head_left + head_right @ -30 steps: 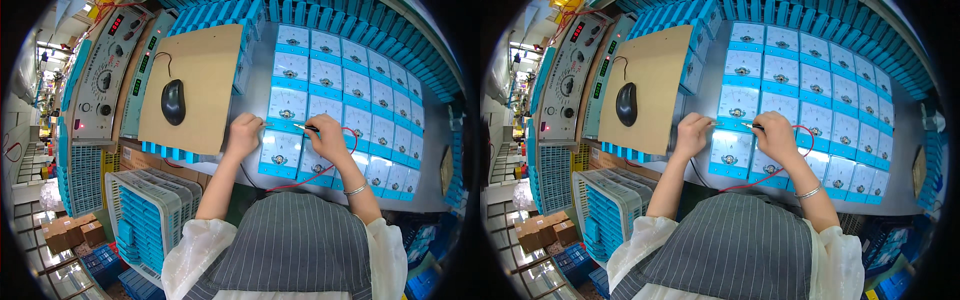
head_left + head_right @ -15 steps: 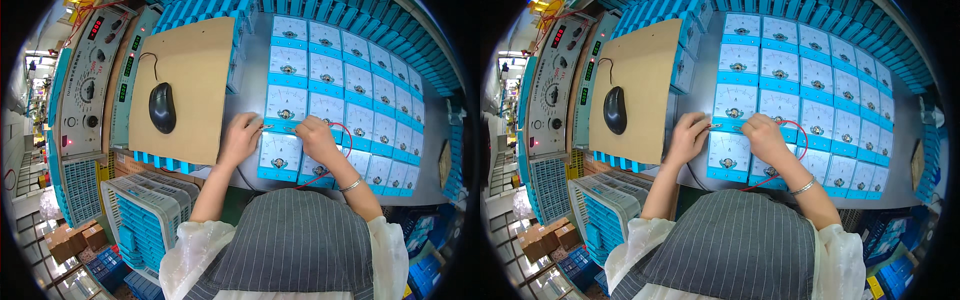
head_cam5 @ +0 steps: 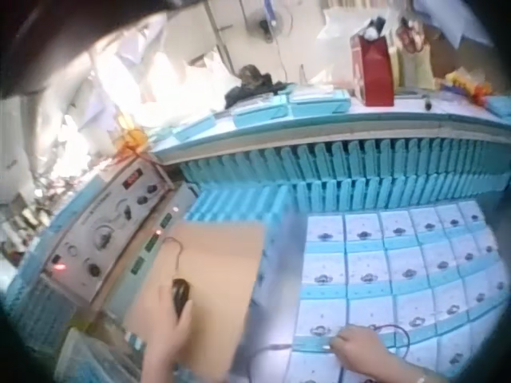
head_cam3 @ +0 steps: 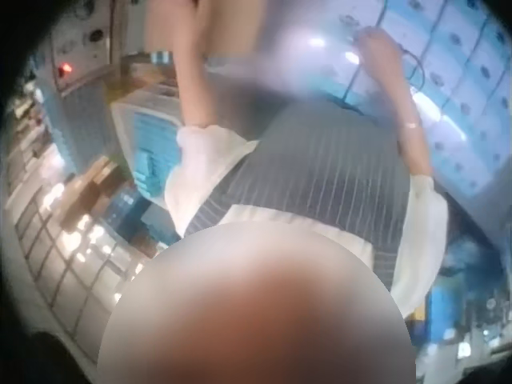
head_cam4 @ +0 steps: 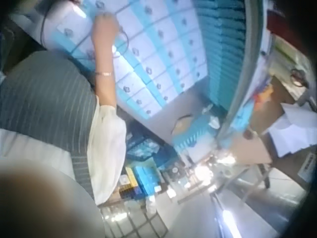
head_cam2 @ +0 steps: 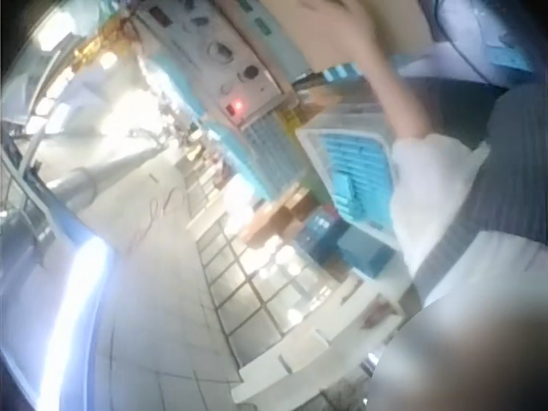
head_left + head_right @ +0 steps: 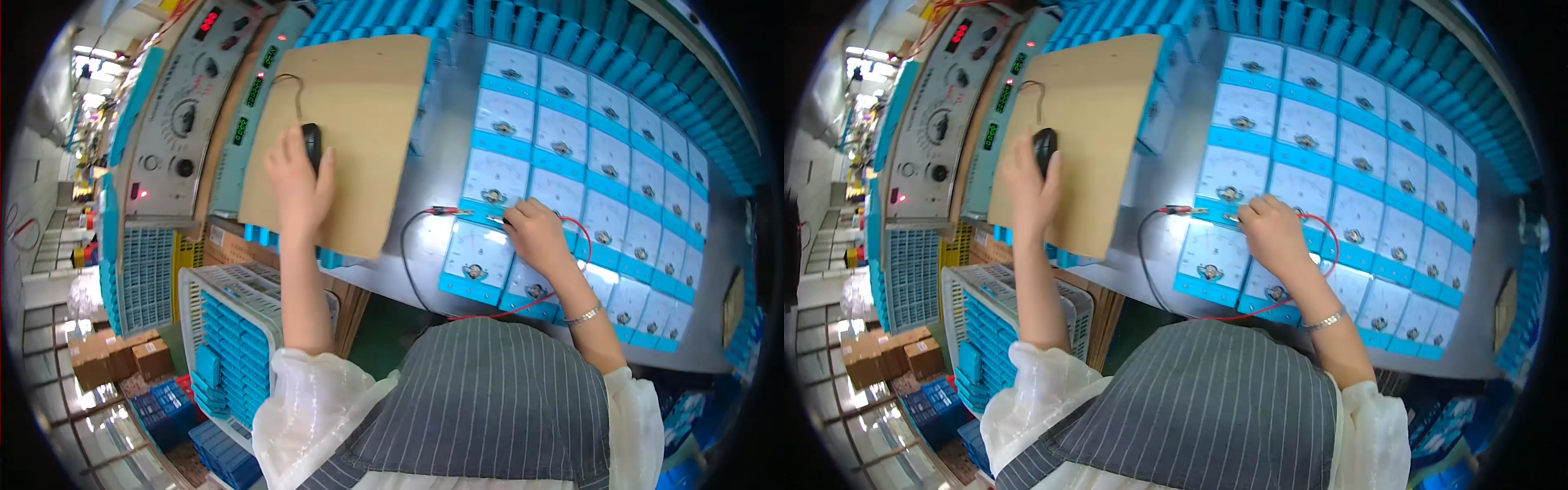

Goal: Testing a batch of analog ampere meters using a testing machine and probes.

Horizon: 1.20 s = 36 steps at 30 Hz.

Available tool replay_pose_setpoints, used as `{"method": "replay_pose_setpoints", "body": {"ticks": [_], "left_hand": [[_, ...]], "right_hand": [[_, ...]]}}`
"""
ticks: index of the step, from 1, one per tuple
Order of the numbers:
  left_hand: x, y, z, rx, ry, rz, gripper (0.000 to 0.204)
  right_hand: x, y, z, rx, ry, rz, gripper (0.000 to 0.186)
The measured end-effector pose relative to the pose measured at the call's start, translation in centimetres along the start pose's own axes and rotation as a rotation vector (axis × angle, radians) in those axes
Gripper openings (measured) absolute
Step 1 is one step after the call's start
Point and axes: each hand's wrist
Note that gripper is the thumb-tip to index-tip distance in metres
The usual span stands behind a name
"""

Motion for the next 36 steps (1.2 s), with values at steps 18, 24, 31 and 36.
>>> {"method": "replay_pose_setpoints", "body": {"ticks": [18,24,31,36], "left_hand": [[-0.9,2.7,0.0,-0.103,-0.104,0.135,0.070],[-1.3,1.6,0.4,-0.271,-0.120,0.147,0.074],[-2.4,2.7,2.7,-0.025,-0.032,-0.138,0.060],[-5.9,5.0,5.3,-0.004,0.156,-0.161,0.033]], "right_hand": [[0.8,-0.6,-0.4,-0.093,0.054,0.068,0.010],[0.6,-0.5,-0.3,-0.090,0.060,0.026,0.012],[0.8,-0.4,-0.5,-0.043,0.100,0.020,0.014],[1.3,0.5,-0.6,0.011,0.065,-0.009,0.013]]}}
Point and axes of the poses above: each hand's wrist, its own z-axis towards the middle knuckle, its own y-axis out of the palm, x = y × z, and after that the axes turned 2 degrees about -y, right-handed
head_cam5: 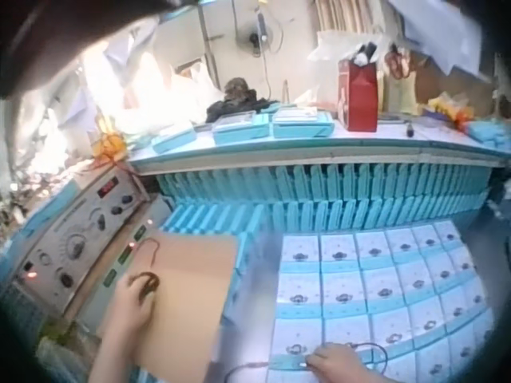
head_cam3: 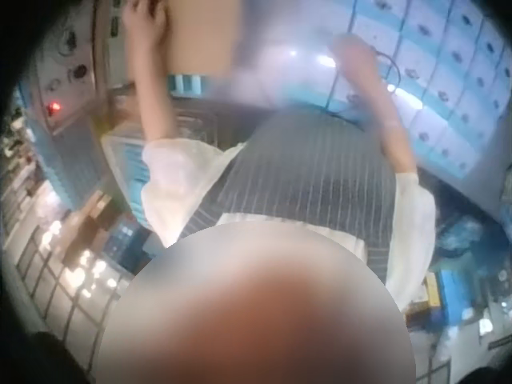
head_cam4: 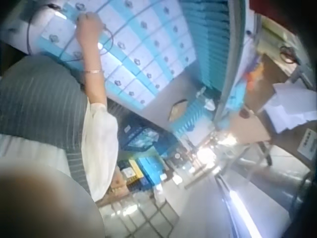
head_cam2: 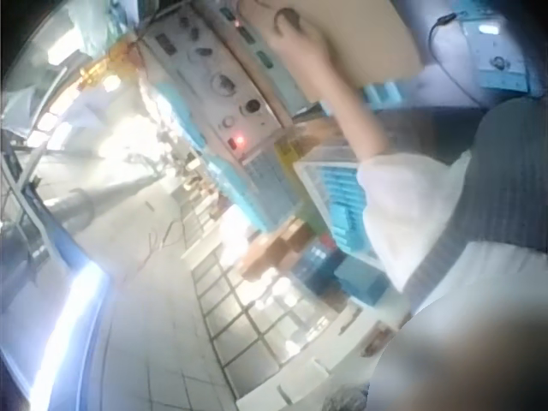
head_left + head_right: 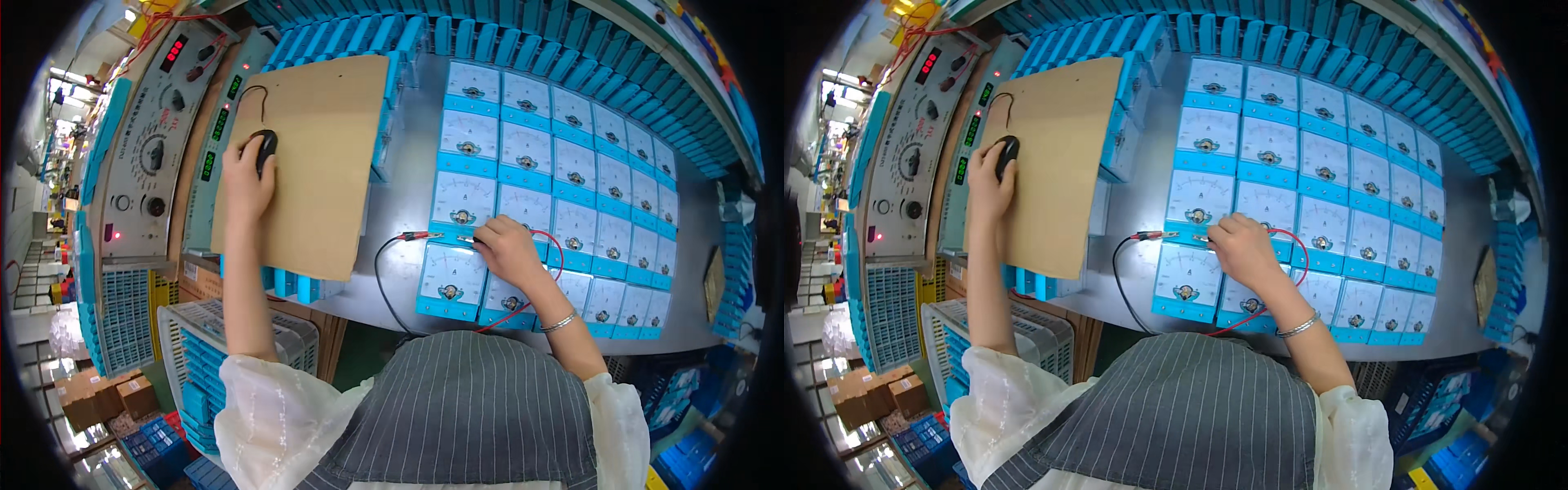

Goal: Testing a batch of analog ampere meters using a testing machine and probes.

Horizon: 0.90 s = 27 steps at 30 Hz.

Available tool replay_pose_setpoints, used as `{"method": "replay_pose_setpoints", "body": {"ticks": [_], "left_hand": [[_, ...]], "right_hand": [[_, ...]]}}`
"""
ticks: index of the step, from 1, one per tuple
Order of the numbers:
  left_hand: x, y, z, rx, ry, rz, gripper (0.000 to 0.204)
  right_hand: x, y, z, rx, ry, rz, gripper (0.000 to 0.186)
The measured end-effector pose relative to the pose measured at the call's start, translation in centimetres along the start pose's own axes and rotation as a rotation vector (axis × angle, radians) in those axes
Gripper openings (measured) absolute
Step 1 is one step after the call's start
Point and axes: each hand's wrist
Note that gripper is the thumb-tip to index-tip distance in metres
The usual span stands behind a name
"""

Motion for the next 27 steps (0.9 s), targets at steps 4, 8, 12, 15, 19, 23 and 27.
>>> {"method": "replay_pose_setpoints", "body": {"ticks": [4,8,12,15,19,23,27], "left_hand": [[-0.9,0.6,1.1,-0.024,-0.001,0.012,0.032],[-1.5,1.3,0.6,0.003,-0.009,0.146,0.033],[-0.7,1.1,-0.1,-0.007,-0.074,0.199,0.039],[-0.2,1.0,-0.2,-0.049,-0.067,0.159,0.042],[0.7,1.1,-0.3,0.058,-0.047,0.121,0.047],[0.8,-0.4,-1.2,0.048,-0.030,0.337,0.049],[1.0,-1.6,-1.1,-0.110,-0.097,0.494,0.044]], "right_hand": [[0.1,0.2,0.1,-0.028,-0.004,-0.011,0.016],[0.4,0.1,0.8,0.006,-0.047,0.042,0.009],[0.3,0.2,0.7,-0.037,-0.059,0.065,0.009],[0.5,-0.3,0.8,-0.058,-0.030,0.094,0.009],[1.1,-0.2,0.8,-0.064,-0.055,0.072,0.011],[0.9,-0.1,0.7,-0.076,-0.048,0.084,0.015],[0.6,-0.2,0.9,-0.081,-0.048,0.091,0.015]]}}
Point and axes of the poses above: each hand's wrist, its own z-axis towards the middle knuckle, its own y-axis out of the palm, x = y × z, and after that the axes turned 2 degrees about -y, right-handed
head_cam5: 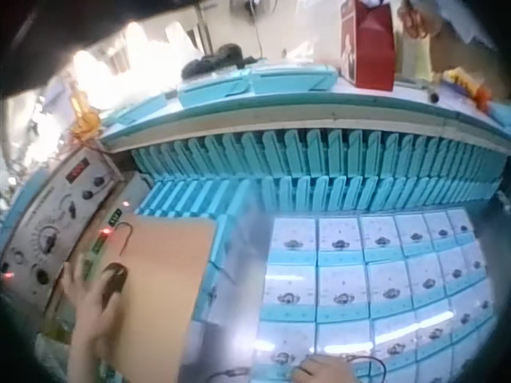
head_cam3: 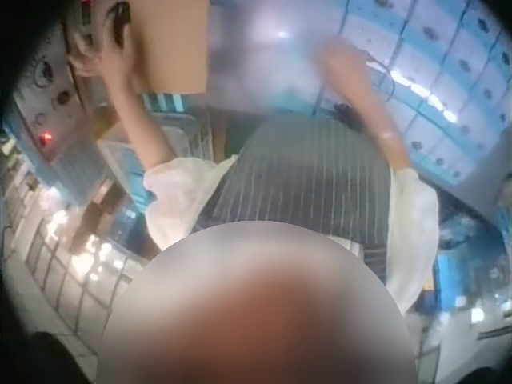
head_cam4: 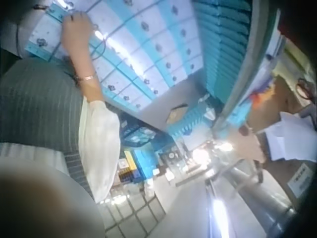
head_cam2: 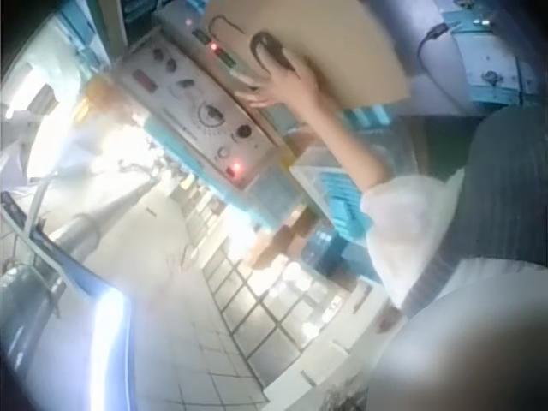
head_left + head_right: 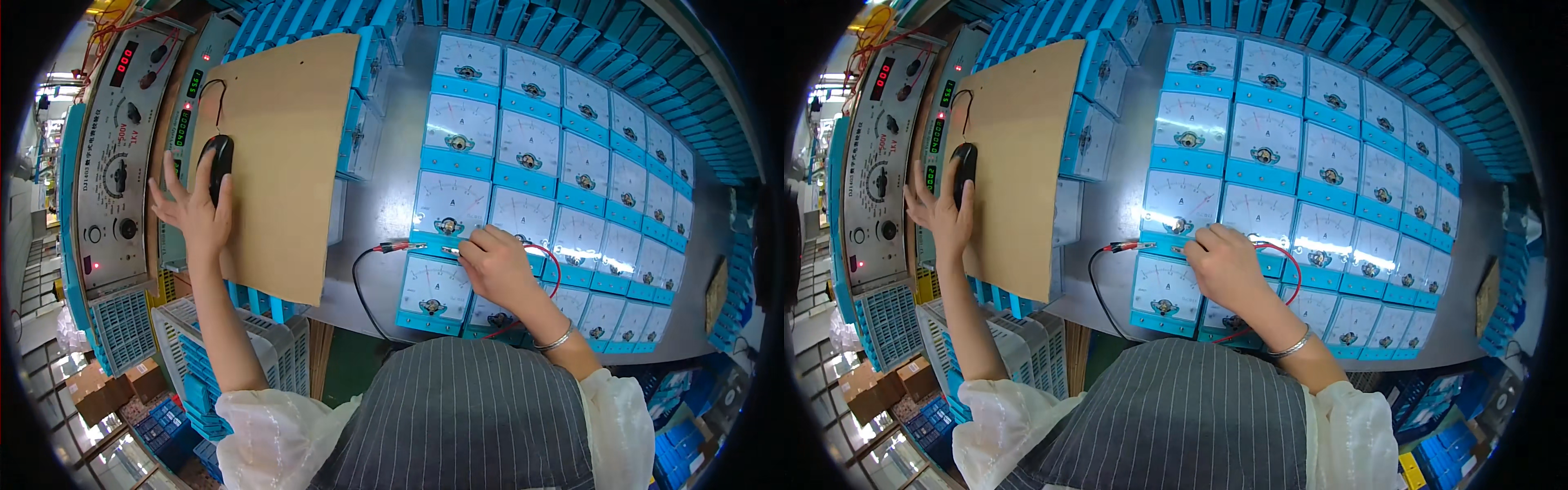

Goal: Testing a batch of analog ampere meters using a testing machine and probes.

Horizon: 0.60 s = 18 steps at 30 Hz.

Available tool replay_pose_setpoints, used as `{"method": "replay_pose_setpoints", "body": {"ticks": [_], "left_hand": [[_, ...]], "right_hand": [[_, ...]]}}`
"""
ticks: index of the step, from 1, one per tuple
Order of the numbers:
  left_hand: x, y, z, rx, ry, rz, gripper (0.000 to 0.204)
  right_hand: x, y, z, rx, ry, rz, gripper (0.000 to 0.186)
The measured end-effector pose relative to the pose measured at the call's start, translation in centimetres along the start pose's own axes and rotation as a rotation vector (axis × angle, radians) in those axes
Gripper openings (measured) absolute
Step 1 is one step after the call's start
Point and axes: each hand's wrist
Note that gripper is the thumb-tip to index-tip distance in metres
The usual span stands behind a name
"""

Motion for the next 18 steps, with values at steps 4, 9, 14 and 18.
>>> {"method": "replay_pose_setpoints", "body": {"ticks": [4,9,14,18], "left_hand": [[-0.4,0.1,-0.2,-0.002,-0.038,0.101,0.041],[0.4,-0.8,0.1,-0.091,0.016,0.216,0.041],[6.0,-4.9,1.2,0.082,0.187,0.067,0.047],[14.7,-7.1,-5.3,-0.333,0.370,-0.652,0.037]], "right_hand": [[-0.3,-0.1,-0.1,0.004,0.004,-0.003,0.015],[-0.7,0.0,-0.2,0.002,-0.001,-0.016,0.015],[-0.3,0.0,-0.6,0.010,0.020,-0.010,0.015],[-0.9,-0.4,-0.5,0.017,0.026,-0.018,0.015]]}}
Point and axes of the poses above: each hand's wrist, its own z-axis towards the middle knuckle, its own y-axis out of the palm, x = y × z, and after that the axes turned 2 degrees about -y, right-handed
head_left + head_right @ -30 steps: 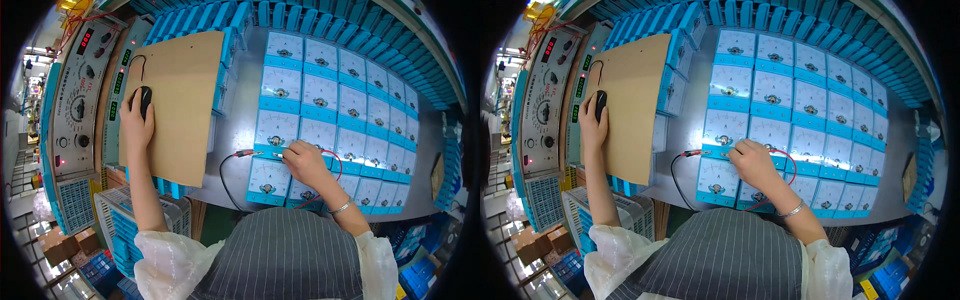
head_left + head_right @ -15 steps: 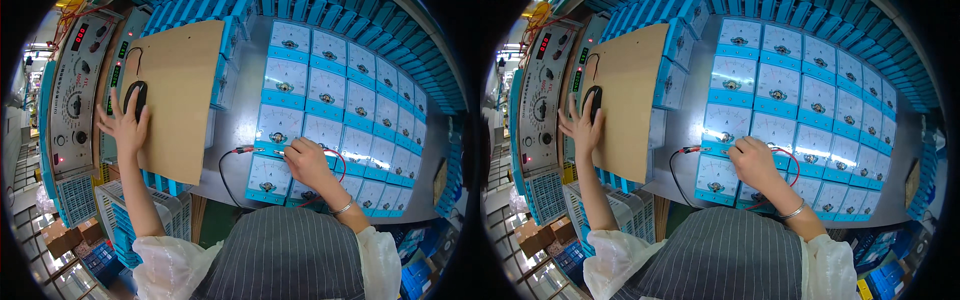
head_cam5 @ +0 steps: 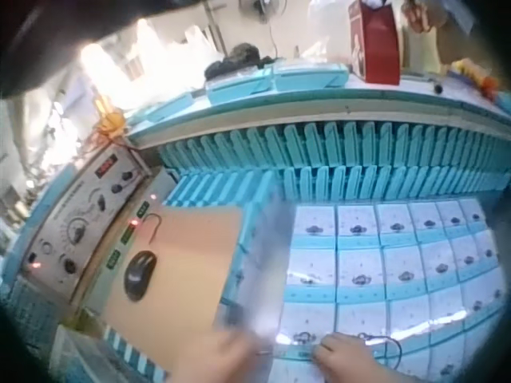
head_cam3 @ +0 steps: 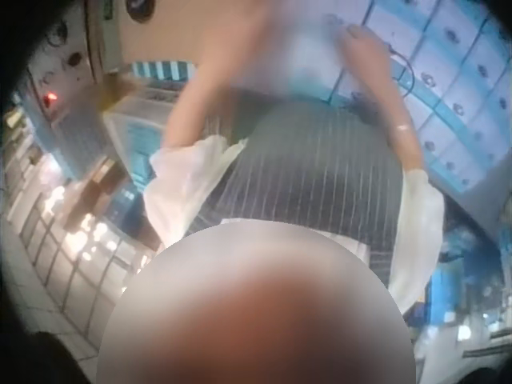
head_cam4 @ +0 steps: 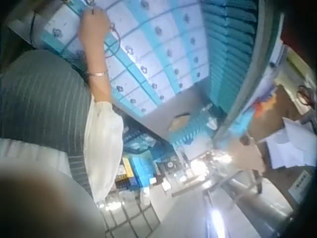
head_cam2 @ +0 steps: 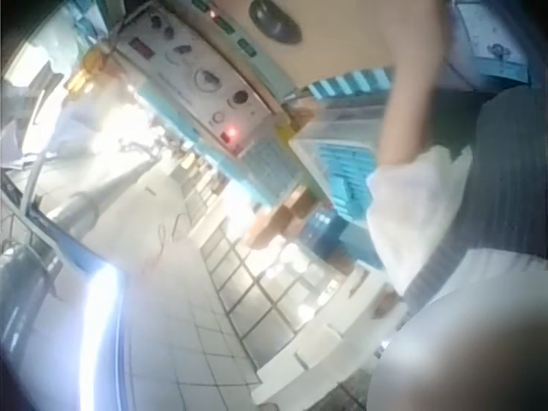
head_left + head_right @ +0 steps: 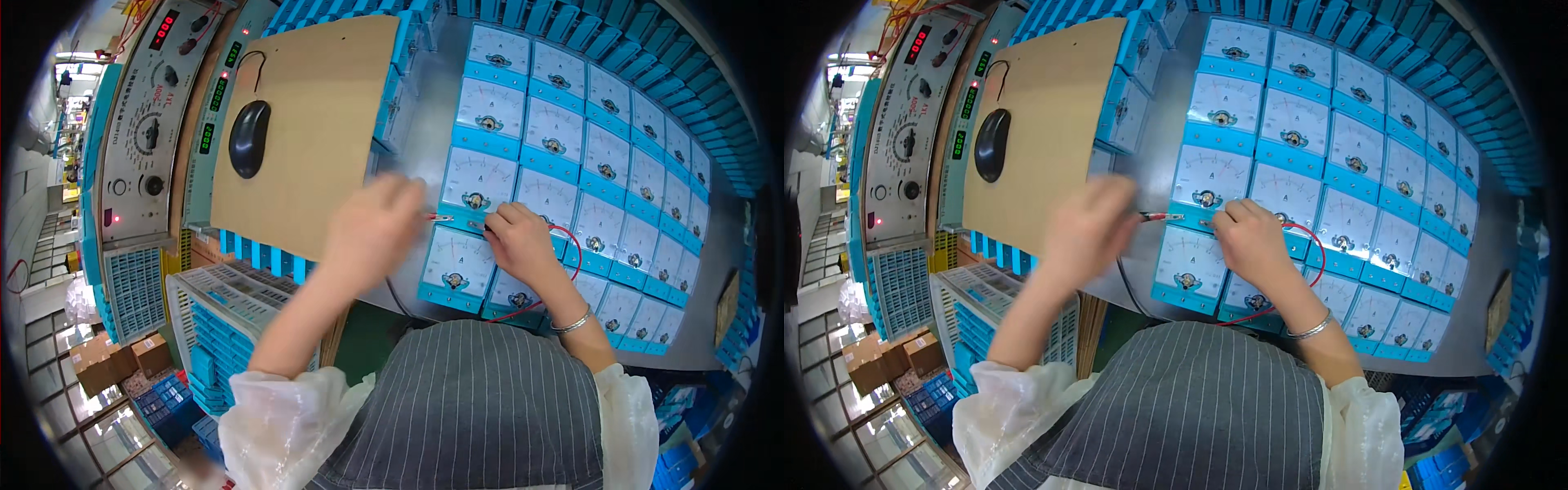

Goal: Testing a batch of analog ampere meters using a testing machine and probes.

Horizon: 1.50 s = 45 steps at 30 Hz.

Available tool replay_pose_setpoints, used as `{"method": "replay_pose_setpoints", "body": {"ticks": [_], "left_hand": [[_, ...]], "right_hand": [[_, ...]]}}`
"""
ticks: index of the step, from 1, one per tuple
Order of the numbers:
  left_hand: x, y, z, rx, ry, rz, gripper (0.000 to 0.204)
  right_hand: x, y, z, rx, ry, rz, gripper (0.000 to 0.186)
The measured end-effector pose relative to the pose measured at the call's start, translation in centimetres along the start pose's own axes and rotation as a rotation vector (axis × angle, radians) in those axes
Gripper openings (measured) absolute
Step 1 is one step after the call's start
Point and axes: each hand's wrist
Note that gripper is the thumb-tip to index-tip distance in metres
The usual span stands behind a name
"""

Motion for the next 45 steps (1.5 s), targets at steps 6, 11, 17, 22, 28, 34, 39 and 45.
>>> {"method": "replay_pose_setpoints", "body": {"ticks": [6,11,17,22,28,34,39,45], "left_hand": [[-1.4,7.3,-1.2,-0.014,-0.039,-0.015,0.019],[-3.0,8.4,-1.5,0.023,0.050,-0.187,0.008],[-2.9,8.6,-1.4,0.028,0.074,-0.243,0.005],[0.2,7.2,-0.8,0.177,0.206,-0.107,0.011],[4.3,10.0,2.3,0.138,0.402,-0.131,0.010],[4.4,12.5,4.0,0.068,0.475,-0.117,0.007],[3.7,11.7,4.3,-0.002,0.477,-0.082,0.007],[3.6,11.1,5.1,-0.156,0.517,-0.005,0.006]], "right_hand": [[-0.4,0.0,0.3,-0.019,0.008,-0.066,0.007],[-0.8,0.1,0.3,0.013,0.018,-0.058,0.009],[-0.5,0.5,0.1,0.034,0.004,-0.048,0.012],[0.9,-2.8,-1.8,0.222,-0.028,0.133,0.010],[2.8,-8.2,-7.2,0.210,0.142,-0.073,0.013],[4.5,-5.6,-8.8,0.215,0.151,-0.077,0.012],[4.6,-4.5,-7.9,0.228,0.105,-0.022,0.009],[4.7,-3.5,-7.4,0.176,0.096,0.001,0.012]]}}
Point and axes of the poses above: each hand's wrist, its own z-axis towards the middle knuckle, its own y-axis out of the palm, x = y × z, and after that the axes turned 2 degrees about -y, right-handed
